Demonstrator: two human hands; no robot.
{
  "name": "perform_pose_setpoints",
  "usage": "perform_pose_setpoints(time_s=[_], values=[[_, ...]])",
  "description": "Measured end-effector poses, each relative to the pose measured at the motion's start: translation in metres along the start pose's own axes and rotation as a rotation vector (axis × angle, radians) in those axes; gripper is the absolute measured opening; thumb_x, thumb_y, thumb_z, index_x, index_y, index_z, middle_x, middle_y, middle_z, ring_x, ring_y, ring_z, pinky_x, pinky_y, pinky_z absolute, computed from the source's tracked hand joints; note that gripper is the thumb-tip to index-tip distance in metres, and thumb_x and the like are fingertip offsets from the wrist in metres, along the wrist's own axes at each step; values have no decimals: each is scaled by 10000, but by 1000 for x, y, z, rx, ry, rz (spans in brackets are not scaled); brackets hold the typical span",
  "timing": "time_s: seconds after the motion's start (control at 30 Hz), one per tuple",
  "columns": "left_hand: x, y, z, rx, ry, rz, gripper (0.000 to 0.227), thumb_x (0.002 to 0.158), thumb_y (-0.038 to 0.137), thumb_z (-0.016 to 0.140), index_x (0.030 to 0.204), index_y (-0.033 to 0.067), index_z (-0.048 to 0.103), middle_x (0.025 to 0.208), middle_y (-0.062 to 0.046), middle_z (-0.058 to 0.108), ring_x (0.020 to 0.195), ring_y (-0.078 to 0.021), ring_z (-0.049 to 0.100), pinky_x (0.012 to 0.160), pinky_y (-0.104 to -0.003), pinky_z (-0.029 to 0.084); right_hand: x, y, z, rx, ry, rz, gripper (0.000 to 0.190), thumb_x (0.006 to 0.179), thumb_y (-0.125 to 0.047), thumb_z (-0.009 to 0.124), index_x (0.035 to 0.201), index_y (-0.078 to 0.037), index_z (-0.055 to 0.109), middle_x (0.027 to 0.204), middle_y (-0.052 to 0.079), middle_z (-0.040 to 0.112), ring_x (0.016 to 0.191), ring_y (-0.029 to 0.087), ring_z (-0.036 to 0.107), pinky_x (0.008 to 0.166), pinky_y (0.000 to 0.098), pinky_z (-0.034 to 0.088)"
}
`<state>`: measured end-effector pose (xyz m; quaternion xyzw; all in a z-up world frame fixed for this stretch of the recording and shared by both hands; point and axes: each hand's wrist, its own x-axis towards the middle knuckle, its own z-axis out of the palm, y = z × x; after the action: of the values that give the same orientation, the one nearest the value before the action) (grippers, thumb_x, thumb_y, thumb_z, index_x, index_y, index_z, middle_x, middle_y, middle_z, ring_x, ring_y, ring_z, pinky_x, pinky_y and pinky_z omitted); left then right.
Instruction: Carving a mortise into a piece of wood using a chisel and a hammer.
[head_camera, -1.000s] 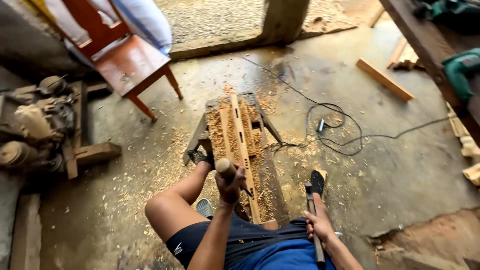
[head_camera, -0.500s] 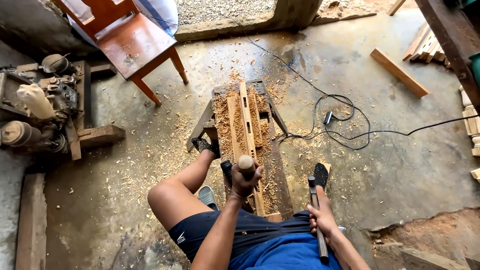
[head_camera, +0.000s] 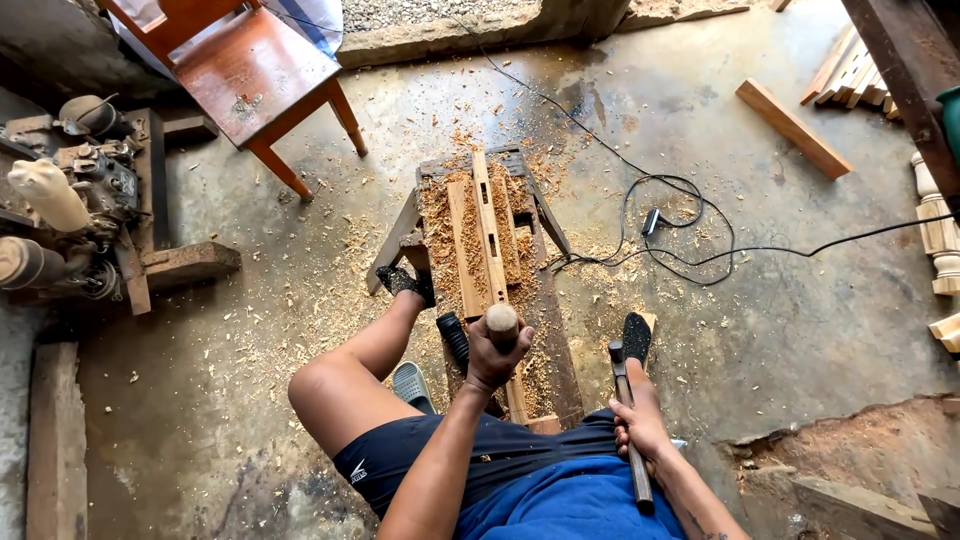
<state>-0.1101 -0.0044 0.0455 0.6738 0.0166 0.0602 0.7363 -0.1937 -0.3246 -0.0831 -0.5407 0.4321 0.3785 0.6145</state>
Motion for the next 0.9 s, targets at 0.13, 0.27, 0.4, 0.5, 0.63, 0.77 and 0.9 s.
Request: perform_pose_setpoints(time_s=[0.13, 0.27, 0.4, 0.5, 0.63, 0.77, 0.9], values=[[-2, 4, 2, 19, 6, 29, 169, 853, 151, 819, 885, 45, 691, 781, 0, 718, 738, -75, 682, 703, -256, 585, -7, -2, 4, -16, 13, 6, 416, 932, -446, 699, 788, -117, 490, 545, -35, 429, 420, 92, 405, 394, 262, 357], [-4, 6, 2, 9, 20, 27, 174, 853, 159, 816, 892, 46, 691, 788, -6, 727, 747, -78, 693, 709, -255, 589, -11, -3, 6, -22, 21, -1, 410, 938, -434, 708, 802, -119, 482, 568, -43, 433, 431, 80, 415, 396, 259, 364], [-5, 9, 3, 18, 21, 35, 172, 850, 160, 816, 890, 44, 694, 786, -8, 726, 743, -79, 692, 706, -255, 589, -15, -5, 8, -14, 15, 5, 391, 942, -428, 699, 824, -129, 476, 587, -43, 434, 435, 77, 416, 397, 257, 362], [-5, 9, 3, 22, 18, 35, 172, 848, 160, 815, 886, 43, 695, 782, -10, 727, 736, -81, 695, 701, -255, 591, -14, -5, 7, -17, 3, 9, 383, 943, -433, 684, 834, -134, 471, 589, -37, 428, 431, 80, 410, 394, 259, 358], [-6, 9, 5, 26, 25, 36, 173, 847, 158, 814, 880, 41, 691, 775, -14, 724, 729, -84, 692, 692, -258, 591, -11, -4, 6, -22, -1, 10, 385, 952, -439, 673, 839, -129, 475, 586, -42, 431, 431, 75, 408, 392, 253, 357], [-7, 15, 7, 52, 37, 56, 179, 851, 164, 807, 884, 41, 681, 774, -19, 724, 732, -91, 701, 695, -263, 595, -6, -2, 4, -11, -9, 22, 392, 956, -441, 671, 843, -115, 487, 581, -42, 423, 429, 72, 403, 391, 251, 363], [-9, 13, 12, 104, 56, 79, 193, 853, 170, 814, 888, 37, 680, 771, -28, 731, 728, -98, 712, 692, -267, 597, -8, -1, 5, 0, -10, 26, 385, 954, -430, 678, 843, -112, 492, 579, -39, 423, 429, 71, 399, 392, 251, 363]])
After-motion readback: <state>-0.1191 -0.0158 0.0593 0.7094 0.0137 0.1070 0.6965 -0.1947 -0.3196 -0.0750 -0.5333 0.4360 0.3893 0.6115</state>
